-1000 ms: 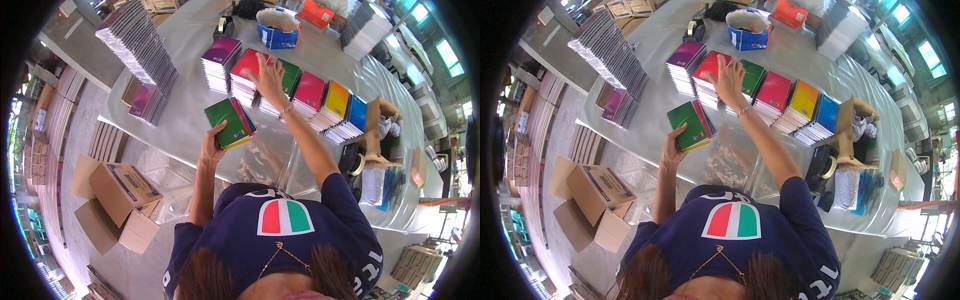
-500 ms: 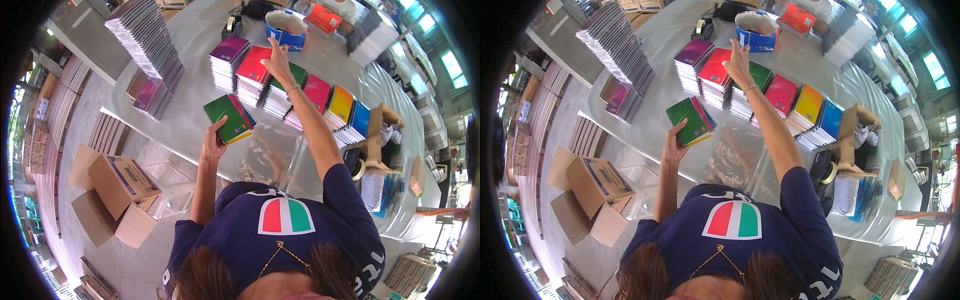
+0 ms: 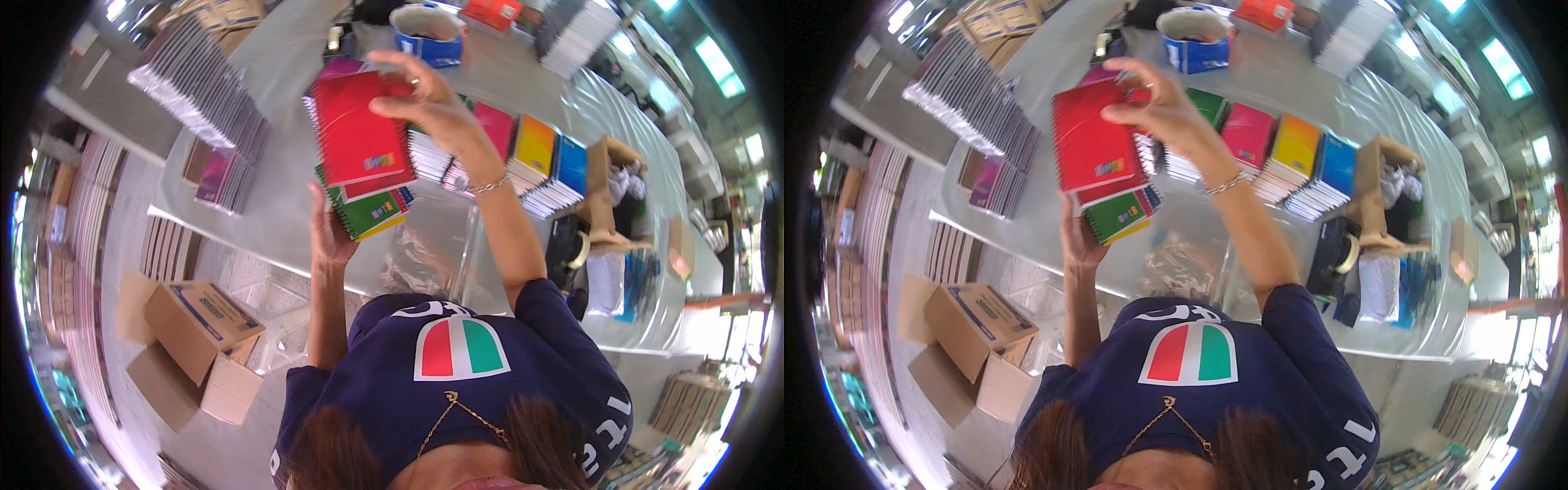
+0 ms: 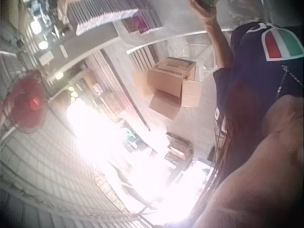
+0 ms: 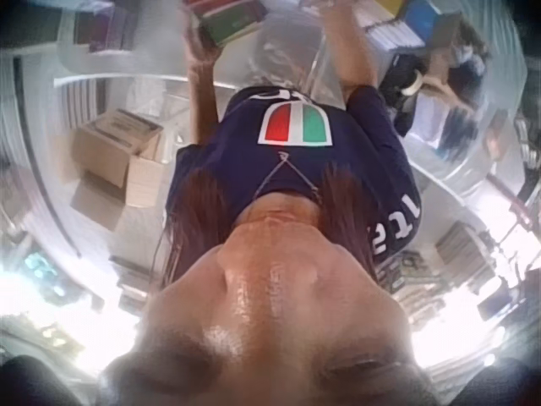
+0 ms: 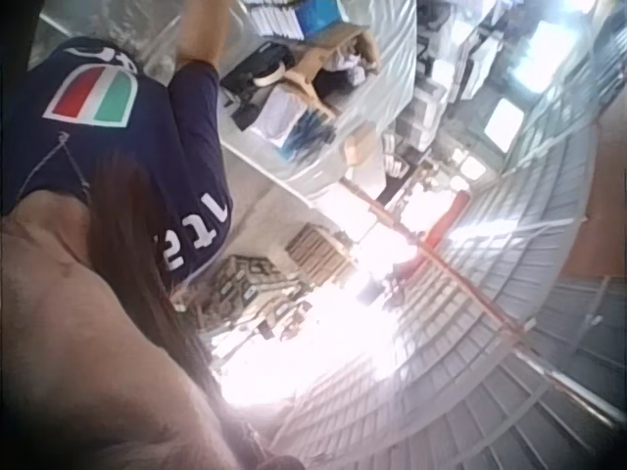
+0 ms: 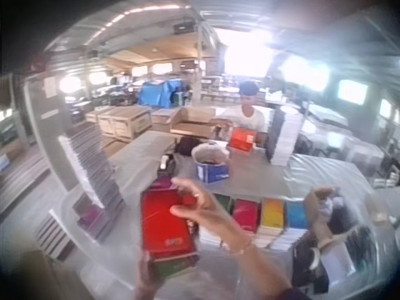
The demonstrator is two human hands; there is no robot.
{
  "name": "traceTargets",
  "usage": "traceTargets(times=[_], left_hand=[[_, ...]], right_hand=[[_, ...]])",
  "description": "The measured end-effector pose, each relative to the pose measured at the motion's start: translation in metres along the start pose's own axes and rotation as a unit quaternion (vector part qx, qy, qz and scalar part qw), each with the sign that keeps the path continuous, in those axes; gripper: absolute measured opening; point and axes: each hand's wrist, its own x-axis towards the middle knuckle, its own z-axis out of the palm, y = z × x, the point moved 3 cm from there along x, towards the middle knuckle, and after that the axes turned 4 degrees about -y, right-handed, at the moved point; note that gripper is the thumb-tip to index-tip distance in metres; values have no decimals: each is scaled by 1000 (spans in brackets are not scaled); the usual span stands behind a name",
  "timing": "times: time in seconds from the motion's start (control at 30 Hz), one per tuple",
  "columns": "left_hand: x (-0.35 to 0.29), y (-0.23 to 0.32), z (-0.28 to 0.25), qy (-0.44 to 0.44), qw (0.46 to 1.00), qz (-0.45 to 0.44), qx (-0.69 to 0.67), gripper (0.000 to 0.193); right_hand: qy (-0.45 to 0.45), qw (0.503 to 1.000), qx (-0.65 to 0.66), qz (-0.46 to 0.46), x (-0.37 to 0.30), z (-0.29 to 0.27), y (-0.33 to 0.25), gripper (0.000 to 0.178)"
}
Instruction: The person repeatedly picks up stacks of colorful spiral-bound notebooks, places them into clear plastic bags, and seals the bags. The person then sets the packaged notebooks aside and repeats the process with new stacks.
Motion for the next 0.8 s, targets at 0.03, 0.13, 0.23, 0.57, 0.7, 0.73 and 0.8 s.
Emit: traceTargets(times=[0.03, 0.13, 0.23, 0.57, 0.7, 0.73, 0.8], left_hand=[[-2, 0, 4, -4, 1000, 3, -2, 66], [-1, 2, 21, -69, 997, 27, -16, 61], [5, -9, -2, 4, 999, -33, -8, 54], [38, -72, 18, -58, 993, -97, -40, 49], [41, -80, 23, -29, 993, -104, 46, 45], [38, -78, 25, -31, 994, -102, 28, 45], [35, -76, 24, -27, 994, -102, 4, 44]], right_hand=[[-14, 1000, -6, 21, -7, 6, 0, 65], [33, 936, -341, -81, -35, 19, 29, 72], [51, 893, -442, -58, -53, -8, 48, 66], [82, 892, -445, 7, -118, -11, 85, 76], [125, 844, -522, -7, -133, -3, 83, 74], [123, 860, -494, -20, -133, -13, 82, 74], [120, 890, -439, -43, -132, -55, 77, 73]])
